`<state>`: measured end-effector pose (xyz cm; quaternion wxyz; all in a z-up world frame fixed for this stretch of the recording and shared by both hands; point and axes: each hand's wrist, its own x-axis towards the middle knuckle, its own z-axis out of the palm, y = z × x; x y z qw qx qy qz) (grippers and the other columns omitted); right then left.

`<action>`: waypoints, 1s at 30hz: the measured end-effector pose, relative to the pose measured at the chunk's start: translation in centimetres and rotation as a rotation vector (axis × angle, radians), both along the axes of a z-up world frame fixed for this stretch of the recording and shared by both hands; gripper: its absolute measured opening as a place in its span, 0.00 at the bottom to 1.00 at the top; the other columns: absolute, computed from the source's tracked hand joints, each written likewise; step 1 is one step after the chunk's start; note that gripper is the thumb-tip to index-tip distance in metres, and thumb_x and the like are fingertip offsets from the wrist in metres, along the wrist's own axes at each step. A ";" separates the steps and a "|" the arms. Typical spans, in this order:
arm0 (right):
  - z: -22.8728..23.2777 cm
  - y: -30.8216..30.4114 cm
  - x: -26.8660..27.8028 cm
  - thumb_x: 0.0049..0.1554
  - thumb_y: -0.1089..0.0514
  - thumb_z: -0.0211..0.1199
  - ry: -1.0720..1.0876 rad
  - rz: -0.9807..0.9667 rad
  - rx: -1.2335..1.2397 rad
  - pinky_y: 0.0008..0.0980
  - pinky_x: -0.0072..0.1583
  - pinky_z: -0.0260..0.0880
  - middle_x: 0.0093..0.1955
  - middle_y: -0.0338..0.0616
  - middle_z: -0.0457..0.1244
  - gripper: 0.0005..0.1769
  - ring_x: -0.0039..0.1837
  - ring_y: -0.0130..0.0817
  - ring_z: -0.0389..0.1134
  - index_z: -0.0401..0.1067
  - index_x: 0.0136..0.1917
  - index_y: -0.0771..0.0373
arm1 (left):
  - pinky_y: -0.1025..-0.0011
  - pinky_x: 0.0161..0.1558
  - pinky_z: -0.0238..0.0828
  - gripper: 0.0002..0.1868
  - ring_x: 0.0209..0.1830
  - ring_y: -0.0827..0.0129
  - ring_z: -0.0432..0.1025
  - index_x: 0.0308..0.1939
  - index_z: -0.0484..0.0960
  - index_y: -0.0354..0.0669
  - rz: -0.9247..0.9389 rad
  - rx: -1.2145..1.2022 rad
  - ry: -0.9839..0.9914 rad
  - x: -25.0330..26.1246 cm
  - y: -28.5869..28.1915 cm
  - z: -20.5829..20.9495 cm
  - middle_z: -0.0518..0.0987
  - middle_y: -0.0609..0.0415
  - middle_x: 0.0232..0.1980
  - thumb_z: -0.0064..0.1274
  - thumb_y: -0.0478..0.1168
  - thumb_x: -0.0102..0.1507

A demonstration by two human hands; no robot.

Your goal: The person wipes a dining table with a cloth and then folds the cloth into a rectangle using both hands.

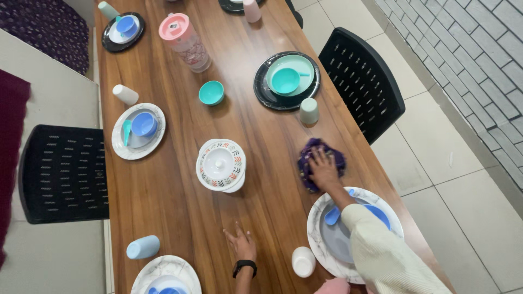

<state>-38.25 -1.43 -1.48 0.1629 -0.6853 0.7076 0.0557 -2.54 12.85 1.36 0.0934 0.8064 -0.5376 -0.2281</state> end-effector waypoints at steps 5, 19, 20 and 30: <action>0.4 1.8 1.2 0.56 0.47 0.65 0.060 -0.188 0.113 0.71 0.76 0.32 0.89 0.40 0.24 0.44 0.87 0.47 0.22 0.51 0.81 0.40 | 0.52 0.73 0.56 0.34 0.76 0.35 0.54 0.78 0.55 0.51 0.094 0.075 0.080 2.0 2.3 0.4 0.35 0.29 0.83 0.45 0.44 0.69; 4.9 22.9 36.0 0.59 0.53 0.58 -0.177 0.606 0.099 0.73 0.76 0.24 0.87 0.45 0.28 0.34 0.86 0.51 0.22 0.59 0.78 0.46 | 0.51 0.73 0.53 0.32 0.77 0.35 0.52 0.71 0.66 0.46 0.019 -0.391 -0.029 13.6 8.5 2.5 0.51 0.30 0.78 0.52 0.38 0.62; 4.9 23.7 36.3 0.60 0.54 0.57 -0.235 0.602 0.081 0.70 0.78 0.24 0.88 0.41 0.29 0.31 0.87 0.46 0.24 0.60 0.76 0.44 | 0.52 0.71 0.55 0.30 0.75 0.37 0.55 0.71 0.67 0.47 0.042 -0.343 0.021 14.7 8.6 2.6 0.53 0.32 0.78 0.50 0.39 0.64; 6.5 23.0 28.0 0.53 0.54 0.69 -0.115 -0.025 0.149 0.62 0.80 0.34 0.87 0.36 0.27 0.41 0.86 0.41 0.27 0.57 0.77 0.45 | 0.54 0.71 0.59 0.27 0.74 0.43 0.59 0.73 0.64 0.46 -0.125 -0.097 0.149 17.7 10.7 1.2 0.63 0.38 0.75 0.46 0.43 0.69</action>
